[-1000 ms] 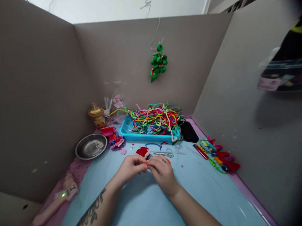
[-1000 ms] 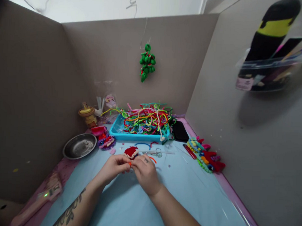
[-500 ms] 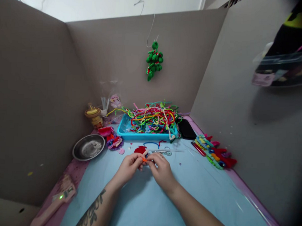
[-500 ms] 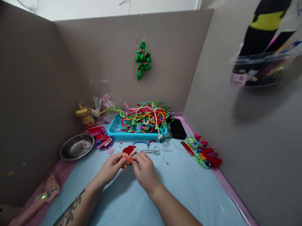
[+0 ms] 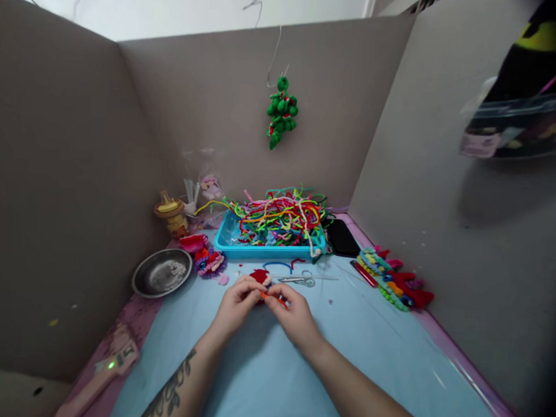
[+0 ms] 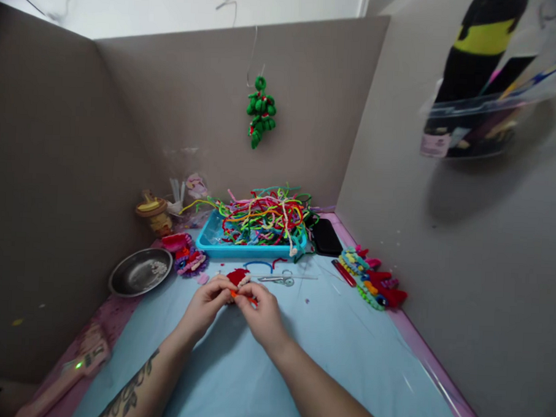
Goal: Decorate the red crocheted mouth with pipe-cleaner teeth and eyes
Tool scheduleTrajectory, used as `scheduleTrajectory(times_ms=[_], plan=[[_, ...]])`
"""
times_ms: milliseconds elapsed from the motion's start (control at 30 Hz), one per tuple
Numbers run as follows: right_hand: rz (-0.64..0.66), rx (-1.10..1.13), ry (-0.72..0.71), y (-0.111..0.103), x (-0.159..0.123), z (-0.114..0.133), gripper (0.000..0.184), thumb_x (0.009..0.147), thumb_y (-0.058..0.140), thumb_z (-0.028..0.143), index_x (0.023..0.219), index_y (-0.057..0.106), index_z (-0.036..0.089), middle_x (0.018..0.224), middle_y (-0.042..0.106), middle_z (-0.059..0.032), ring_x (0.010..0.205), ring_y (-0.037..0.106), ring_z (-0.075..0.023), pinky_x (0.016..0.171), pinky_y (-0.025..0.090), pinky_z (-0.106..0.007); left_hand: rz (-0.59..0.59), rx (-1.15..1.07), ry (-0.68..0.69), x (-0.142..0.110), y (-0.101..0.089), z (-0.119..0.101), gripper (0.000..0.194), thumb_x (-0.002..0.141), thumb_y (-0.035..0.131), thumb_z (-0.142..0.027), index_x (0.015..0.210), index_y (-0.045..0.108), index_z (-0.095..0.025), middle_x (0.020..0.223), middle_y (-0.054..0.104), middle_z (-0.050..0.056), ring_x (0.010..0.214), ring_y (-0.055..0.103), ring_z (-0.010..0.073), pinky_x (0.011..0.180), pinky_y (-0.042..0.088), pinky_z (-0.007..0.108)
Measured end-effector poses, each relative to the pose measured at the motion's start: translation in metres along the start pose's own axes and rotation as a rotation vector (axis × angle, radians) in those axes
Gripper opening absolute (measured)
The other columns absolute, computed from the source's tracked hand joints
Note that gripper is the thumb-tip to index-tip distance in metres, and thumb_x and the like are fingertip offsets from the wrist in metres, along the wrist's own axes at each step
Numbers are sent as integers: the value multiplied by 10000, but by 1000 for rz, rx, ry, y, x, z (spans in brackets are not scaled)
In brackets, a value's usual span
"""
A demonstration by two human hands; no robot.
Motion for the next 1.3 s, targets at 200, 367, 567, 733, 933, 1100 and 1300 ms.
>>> scheduleTrajectory(times_ms=[200, 367, 567, 733, 933, 1100, 1300], plan=[[81, 432, 211, 15, 2, -23, 184, 645, 701, 332, 677, 630, 166, 615, 581, 17, 590, 495, -123, 614, 384, -254, -15, -131, -23, -1, 4, 15, 181, 739, 658, -346, 761, 724, -179, 792, 547, 39, 777, 538, 162, 719, 437, 277], [44, 460, 194, 13, 3, -23, 221, 649, 716, 366, 677, 635, 162, 634, 588, 10, 607, 489, -122, 621, 385, -253, -63, -331, -116, -6, 14, 29, 190, 715, 685, -360, 764, 723, -180, 990, 621, 82, 1045, 548, 253, 913, 408, 362], [21, 372, 126, 8, 2, -19, 249, 738, 636, 392, 661, 573, 164, 619, 533, 21, 606, 464, -117, 610, 387, -247, -40, -211, -140, -7, 15, 20, 266, 749, 641, -386, 876, 734, -172, 1144, 621, 132, 1122, 521, 282, 988, 366, 425], [31, 233, 89, 9, 0, -14, 276, 770, 585, 429, 680, 561, 169, 632, 527, 13, 615, 474, -128, 604, 403, -255, -68, -222, -125, -6, 10, 25, 263, 722, 664, -402, 806, 723, -160, 988, 662, 108, 1038, 567, 267, 943, 403, 405], [-20, 134, 63, 4, 1, -10, 191, 759, 587, 349, 693, 549, 173, 639, 540, 12, 615, 484, -131, 604, 401, -250, -87, -477, -218, -8, 21, 33, 266, 730, 649, -416, 736, 647, -150, 858, 656, 66, 1058, 550, 250, 916, 404, 368], [-35, 61, 22, 3, 0, -8, 143, 762, 578, 294, 698, 545, 170, 648, 539, 12, 624, 486, -131, 608, 392, -247, -37, -506, -240, -9, 26, 31, 276, 745, 635, -420, 727, 649, -145, 915, 663, 85, 1096, 527, 254, 955, 380, 389], [-7, 60, 64, 4, -1, -6, 154, 766, 560, 321, 748, 596, 173, 654, 576, 8, 610, 509, -137, 589, 416, -250, -47, -270, -196, -6, 14, 31, 329, 760, 616, -428, 888, 700, -136, 1127, 639, 135, 1114, 536, 267, 966, 393, 397]])
Point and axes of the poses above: each hand's wrist, its own x-axis towards the middle knuckle, its own y-axis out of the palm, z = x × y, the point moved 9 cm from there along x, towards the middle knuckle
